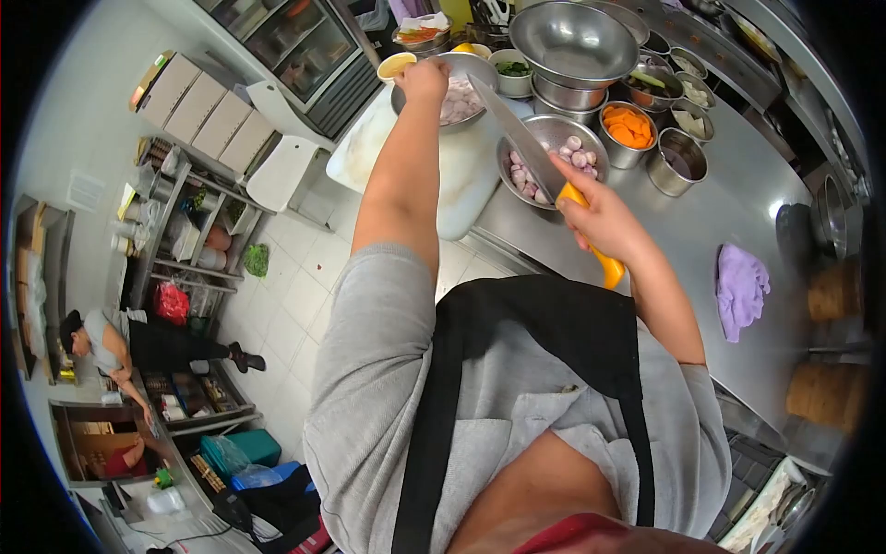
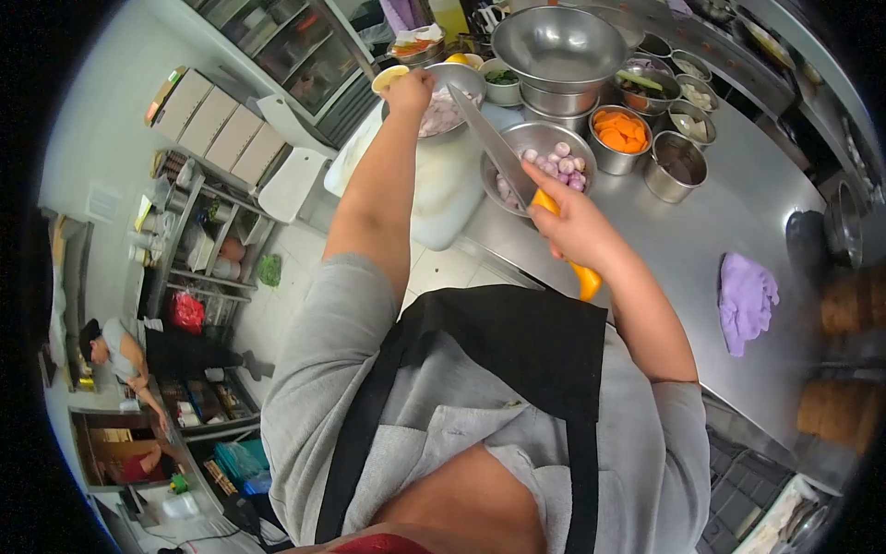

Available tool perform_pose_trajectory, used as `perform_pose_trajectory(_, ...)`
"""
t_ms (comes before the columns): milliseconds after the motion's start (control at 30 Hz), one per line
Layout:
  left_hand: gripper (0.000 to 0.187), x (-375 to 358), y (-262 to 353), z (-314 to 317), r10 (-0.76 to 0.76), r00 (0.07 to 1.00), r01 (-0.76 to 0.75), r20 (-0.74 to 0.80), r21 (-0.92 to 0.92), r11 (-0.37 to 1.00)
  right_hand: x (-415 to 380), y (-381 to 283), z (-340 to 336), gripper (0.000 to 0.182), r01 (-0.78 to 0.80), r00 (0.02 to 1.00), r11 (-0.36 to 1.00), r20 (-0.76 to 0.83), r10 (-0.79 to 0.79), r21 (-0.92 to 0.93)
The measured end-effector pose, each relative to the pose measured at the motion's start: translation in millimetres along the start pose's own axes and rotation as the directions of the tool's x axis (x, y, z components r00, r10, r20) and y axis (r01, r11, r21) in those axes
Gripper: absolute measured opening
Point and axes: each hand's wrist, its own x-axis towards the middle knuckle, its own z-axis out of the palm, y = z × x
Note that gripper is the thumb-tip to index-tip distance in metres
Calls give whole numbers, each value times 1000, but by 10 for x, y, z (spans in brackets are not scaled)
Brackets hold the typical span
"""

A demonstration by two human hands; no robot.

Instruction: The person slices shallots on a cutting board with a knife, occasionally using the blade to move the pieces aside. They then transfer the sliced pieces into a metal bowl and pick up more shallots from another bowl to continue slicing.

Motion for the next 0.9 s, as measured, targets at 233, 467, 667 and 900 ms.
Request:
perform_pose_trajectory(233,30,225,128,-6,60,996,-53,-64,102,993,8,477,-56,56,105,895,627,-202,-398,-772)
perform_pose_trajectory(467,41,-187,438,-426,140,945,-255,294,402,879,21,401,-49,48,7,919,562,-217,-330,-827)
perform_pose_trajectory(667,49,-840,669,-472,775,630,-774,58,128,620,100,411,-69,48,17,916,586,-223,-335,-810)
perform_pose_trajectory(900,44,-575,-7,-392,550,835,-509,9,393,766,12,331,-66,49,-26,948,617,-215,-234,-787)
